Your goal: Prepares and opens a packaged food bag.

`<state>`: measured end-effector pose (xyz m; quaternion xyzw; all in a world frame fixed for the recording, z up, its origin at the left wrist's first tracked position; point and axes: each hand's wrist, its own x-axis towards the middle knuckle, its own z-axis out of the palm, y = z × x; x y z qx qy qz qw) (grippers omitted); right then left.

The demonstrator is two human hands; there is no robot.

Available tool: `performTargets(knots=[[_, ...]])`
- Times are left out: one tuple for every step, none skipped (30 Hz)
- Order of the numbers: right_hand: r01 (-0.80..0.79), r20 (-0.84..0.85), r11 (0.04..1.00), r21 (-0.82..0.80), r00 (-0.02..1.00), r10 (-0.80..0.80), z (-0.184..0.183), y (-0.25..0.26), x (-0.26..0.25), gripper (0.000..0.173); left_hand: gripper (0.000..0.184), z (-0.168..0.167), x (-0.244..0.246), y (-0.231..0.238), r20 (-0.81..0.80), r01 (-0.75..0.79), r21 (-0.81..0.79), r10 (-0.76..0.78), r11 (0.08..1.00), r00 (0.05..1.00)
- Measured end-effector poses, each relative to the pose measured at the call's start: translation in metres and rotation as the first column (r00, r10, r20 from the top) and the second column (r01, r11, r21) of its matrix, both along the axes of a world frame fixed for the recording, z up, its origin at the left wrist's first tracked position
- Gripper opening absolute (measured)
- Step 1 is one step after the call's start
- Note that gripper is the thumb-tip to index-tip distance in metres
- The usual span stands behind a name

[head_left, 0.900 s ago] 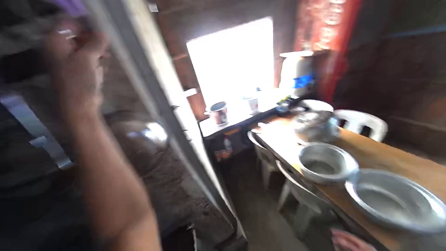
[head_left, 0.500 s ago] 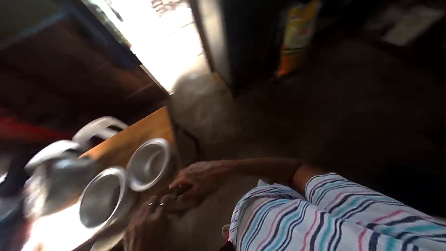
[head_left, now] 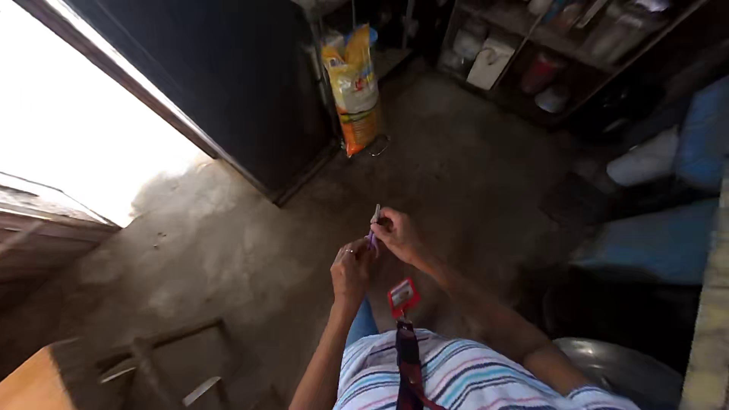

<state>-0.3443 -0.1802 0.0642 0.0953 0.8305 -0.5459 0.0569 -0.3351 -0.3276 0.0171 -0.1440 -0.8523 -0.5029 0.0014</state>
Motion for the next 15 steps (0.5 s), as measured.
performTargets(knots=[[0.021,-0.009,0.999,0.027,1.000,-0.021,-0.008,0.015,-0.027,0.024,0.023,-0.007,-0.032,0.014,0.006,0.037,0.002,-0.037,0.999,0.999],[0.040,-0.033,0.997,0.059,0.999,-0.039,-0.016,0.029,-0.056,0.023,0.023,-0.013,-0.066,0.028,-0.001,0.065,0.003,-0.065,0.998,0.998],[0.060,-0.056,0.994,0.094,0.997,-0.055,-0.025,0.041,-0.086,0.023,0.022,-0.018,-0.099,0.040,-0.027,0.077,0.011,-0.077,0.997,0.997],[0.077,-0.071,0.989,0.128,0.995,-0.068,-0.030,0.053,-0.119,0.023,0.022,-0.022,-0.133,0.052,-0.051,0.080,0.021,-0.079,0.997,0.996],[0.090,-0.074,0.984,0.157,0.994,-0.080,-0.030,0.064,-0.153,0.023,0.023,-0.022,-0.169,0.062,-0.045,0.085,0.033,-0.083,0.996,0.995],[0.100,-0.070,0.981,0.169,0.994,-0.089,-0.026,0.074,-0.187,0.022,0.026,-0.020,-0.204,0.071,0.009,0.095,0.041,-0.095,0.995,0.995],[0.100,-0.057,0.981,0.168,0.994,-0.092,-0.020,0.084,-0.221,0.021,0.030,-0.015,-0.238,0.080,0.089,0.103,0.054,-0.107,0.993,0.990],[0.092,-0.047,0.982,0.164,0.995,-0.085,-0.013,0.094,-0.254,0.021,0.035,-0.009,-0.271,0.089,0.165,0.108,0.064,-0.117,0.992,0.979],[0.075,-0.043,0.983,0.165,0.997,-0.069,-0.006,0.102,-0.286,0.020,0.040,-0.002,-0.302,0.097,0.219,0.111,0.065,-0.122,0.992,0.968],[0.053,-0.034,0.984,0.170,0.998,-0.048,-0.001,0.109,-0.317,0.020,0.042,0.002,-0.331,0.104,0.243,0.110,0.057,-0.120,0.992,0.963],[0.021,-0.022,0.983,0.182,1.000,-0.017,0.006,0.116,-0.347,0.020,0.043,0.005,-0.359,0.110,0.245,0.109,0.047,-0.118,0.993,0.962],[-0.025,-0.002,0.980,0.196,1.000,0.026,0.012,0.123,-0.376,0.020,0.041,0.004,-0.384,0.117,0.218,0.102,0.044,-0.109,0.994,0.970],[-0.083,0.023,0.973,0.214,0.997,0.080,0.018,0.130,-0.405,0.021,0.038,-0.002,-0.409,0.124,0.172,0.083,0.041,-0.089,0.996,0.981],[-0.145,0.038,0.963,0.228,0.989,0.140,0.019,0.138,-0.435,0.022,0.036,-0.008,-0.432,0.131,0.133,0.056,0.034,-0.060,0.998,0.989],[-0.213,0.044,0.948,0.237,0.977,0.208,0.018,0.146,-0.468,0.022,0.036,-0.013,-0.455,0.138,0.099,0.019,0.026,-0.021,1.000,0.995]])
